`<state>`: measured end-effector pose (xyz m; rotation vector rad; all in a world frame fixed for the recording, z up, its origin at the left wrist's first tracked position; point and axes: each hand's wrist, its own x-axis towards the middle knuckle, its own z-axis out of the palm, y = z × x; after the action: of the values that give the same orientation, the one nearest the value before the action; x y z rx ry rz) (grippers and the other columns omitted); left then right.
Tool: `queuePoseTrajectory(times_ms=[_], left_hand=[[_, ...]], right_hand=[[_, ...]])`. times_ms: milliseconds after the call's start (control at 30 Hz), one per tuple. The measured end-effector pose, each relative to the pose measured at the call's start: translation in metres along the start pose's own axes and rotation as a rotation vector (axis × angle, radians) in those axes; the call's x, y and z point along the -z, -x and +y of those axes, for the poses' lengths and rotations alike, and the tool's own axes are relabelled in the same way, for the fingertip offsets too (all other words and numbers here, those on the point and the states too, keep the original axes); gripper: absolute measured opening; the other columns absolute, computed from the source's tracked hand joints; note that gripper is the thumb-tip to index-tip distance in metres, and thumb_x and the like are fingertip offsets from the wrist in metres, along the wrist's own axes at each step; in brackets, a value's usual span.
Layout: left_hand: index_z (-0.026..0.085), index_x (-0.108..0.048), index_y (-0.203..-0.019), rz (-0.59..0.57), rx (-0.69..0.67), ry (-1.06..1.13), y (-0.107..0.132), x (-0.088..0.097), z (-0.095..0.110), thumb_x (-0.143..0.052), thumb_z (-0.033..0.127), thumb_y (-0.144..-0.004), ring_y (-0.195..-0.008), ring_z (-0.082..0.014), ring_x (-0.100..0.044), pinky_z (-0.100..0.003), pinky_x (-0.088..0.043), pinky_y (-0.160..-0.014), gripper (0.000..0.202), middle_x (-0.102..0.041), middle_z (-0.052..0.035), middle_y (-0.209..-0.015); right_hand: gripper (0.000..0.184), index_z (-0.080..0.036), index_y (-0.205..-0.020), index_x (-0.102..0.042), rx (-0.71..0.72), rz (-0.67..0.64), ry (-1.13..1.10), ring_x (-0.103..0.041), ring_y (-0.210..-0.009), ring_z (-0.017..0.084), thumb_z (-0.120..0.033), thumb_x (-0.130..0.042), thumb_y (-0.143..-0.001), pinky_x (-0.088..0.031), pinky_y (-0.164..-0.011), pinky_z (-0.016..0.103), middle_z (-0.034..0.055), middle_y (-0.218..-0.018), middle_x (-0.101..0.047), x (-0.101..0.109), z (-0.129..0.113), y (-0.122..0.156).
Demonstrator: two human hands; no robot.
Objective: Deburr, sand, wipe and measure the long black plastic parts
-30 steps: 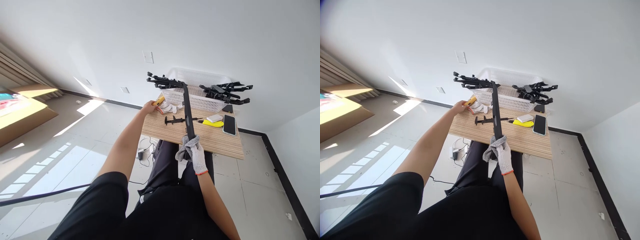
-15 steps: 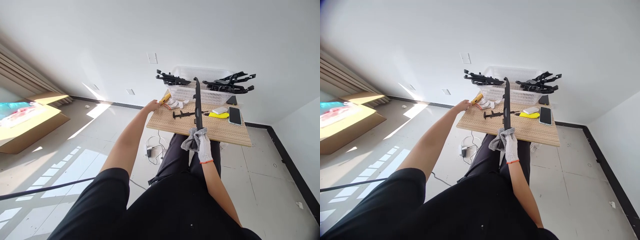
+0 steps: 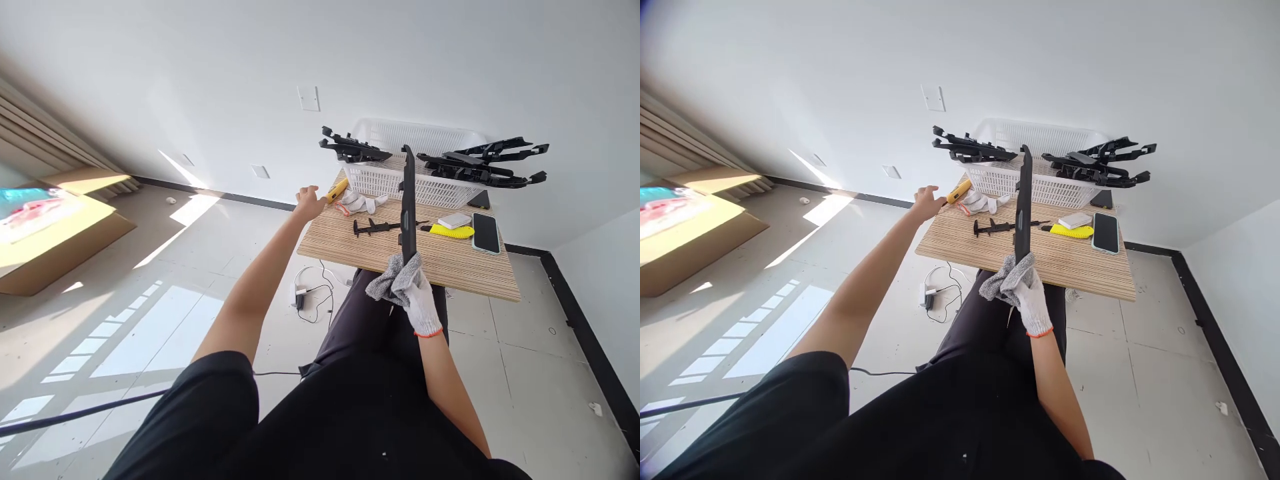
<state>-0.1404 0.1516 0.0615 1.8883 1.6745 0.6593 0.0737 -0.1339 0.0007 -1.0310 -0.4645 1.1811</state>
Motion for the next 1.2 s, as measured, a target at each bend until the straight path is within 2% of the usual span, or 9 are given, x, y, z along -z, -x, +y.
queuePoseTrajectory(times_ms=[100, 167, 333, 567, 767, 867, 967, 1067, 1200], left_hand=[[0.016, -0.055, -0.124, -0.024, -0.122, -0.023, 0.051, 0.009, 0.011, -0.054, 0.038, -0.089, -0.137, -0.0348, -0.042, -0.054, -0.033, -0.115, 0.041, -0.052, -0.0188, -0.138], [0.018, -0.057, -0.116, -0.172, -0.288, 0.070, 0.095, 0.003, 0.016, -0.048, 0.043, -0.096, -0.121, -0.0280, -0.057, -0.050, -0.044, -0.108, 0.033, -0.061, -0.0132, -0.125], [0.030, -0.041, -0.147, -0.605, -0.672, 0.223, 0.175, -0.057, 0.023, -0.070, 0.044, -0.088, -0.135, -0.0257, -0.054, -0.042, -0.048, -0.112, 0.067, -0.051, -0.0104, -0.147], [0.031, -0.048, -0.146, -0.405, -0.796, 0.309, 0.174, -0.112, 0.026, -0.076, 0.027, -0.085, -0.133, -0.0294, -0.057, -0.044, -0.052, -0.109, 0.067, -0.055, -0.0129, -0.145], [0.024, -0.065, -0.123, -0.248, -0.912, 0.248, 0.177, -0.123, 0.033, -0.079, 0.039, -0.082, -0.113, -0.0261, -0.069, -0.037, -0.061, -0.095, 0.046, -0.065, -0.0139, -0.127], [0.023, -0.070, -0.115, -0.201, -0.931, 0.159, 0.181, -0.122, 0.038, -0.078, 0.041, -0.083, -0.110, -0.0263, -0.070, -0.035, -0.063, -0.086, 0.038, -0.064, -0.0140, -0.127], [0.023, -0.071, -0.113, -0.166, -0.906, 0.098, 0.182, -0.112, 0.040, -0.073, 0.035, -0.087, -0.110, -0.0287, -0.069, -0.035, -0.064, -0.079, 0.029, -0.063, -0.0154, -0.128], [0.022, -0.070, -0.113, -0.118, -0.907, 0.137, 0.185, -0.100, 0.043, -0.060, 0.021, -0.094, -0.116, -0.0284, -0.067, -0.038, -0.063, -0.087, 0.021, -0.062, -0.0163, -0.128], [0.021, -0.068, -0.114, -0.024, -0.944, 0.222, 0.191, -0.088, 0.055, -0.066, 0.032, -0.092, -0.120, -0.0301, -0.065, -0.043, -0.059, -0.097, 0.024, -0.063, -0.0169, -0.127]], right_hand=[[0.058, -0.028, -0.125, -0.064, 0.007, -0.066, -0.016, -0.072, -0.102, 0.022, -0.029, -0.083, -0.070, -0.061, -0.087, 0.038, 0.0055, -0.123, -0.073, -0.008, -0.002, 0.005], [0.056, -0.028, -0.129, -0.061, 0.004, -0.002, -0.013, -0.071, -0.106, 0.022, -0.037, -0.078, -0.077, -0.060, -0.090, 0.039, 0.0067, -0.123, -0.072, -0.015, 0.001, 0.004], [0.044, -0.022, -0.119, -0.065, 0.091, 0.283, 0.138, -0.068, -0.114, 0.024, -0.054, -0.058, -0.088, -0.058, -0.096, 0.039, 0.0108, -0.121, -0.072, -0.021, 0.013, -0.009], [0.079, -0.034, -0.144, -0.052, -0.065, 0.095, 0.434, -0.070, -0.110, 0.026, -0.037, -0.083, -0.071, -0.062, -0.086, 0.038, 0.0031, -0.128, -0.070, -0.001, -0.021, -0.005], [0.043, -0.024, -0.126, -0.064, 0.081, 0.069, 0.349, -0.065, -0.122, 0.026, -0.044, -0.063, -0.088, -0.053, -0.106, 0.042, 0.0078, -0.131, -0.069, 0.014, -0.025, -0.016], [0.037, -0.024, -0.118, -0.068, 0.092, 0.095, 0.405, -0.064, -0.124, 0.027, -0.047, -0.060, -0.090, -0.050, -0.108, 0.042, 0.0088, -0.129, -0.070, 0.016, -0.030, -0.016], [0.063, -0.028, -0.135, -0.058, -0.082, -0.009, 0.533, -0.071, -0.110, 0.028, -0.044, -0.077, -0.077, -0.057, -0.095, 0.042, 0.0065, -0.120, -0.073, 0.009, -0.045, -0.008], [0.086, -0.031, -0.143, -0.051, -0.175, -0.075, 0.663, -0.071, -0.108, 0.028, -0.036, -0.087, -0.065, -0.058, -0.093, 0.041, 0.0044, -0.119, -0.073, -0.003, -0.060, 0.001], [0.075, -0.031, -0.146, -0.048, -0.058, -0.129, 0.496, -0.068, -0.115, 0.025, -0.036, -0.077, -0.077, -0.057, -0.097, 0.040, 0.0046, -0.129, -0.070, -0.016, -0.065, 0.009]])
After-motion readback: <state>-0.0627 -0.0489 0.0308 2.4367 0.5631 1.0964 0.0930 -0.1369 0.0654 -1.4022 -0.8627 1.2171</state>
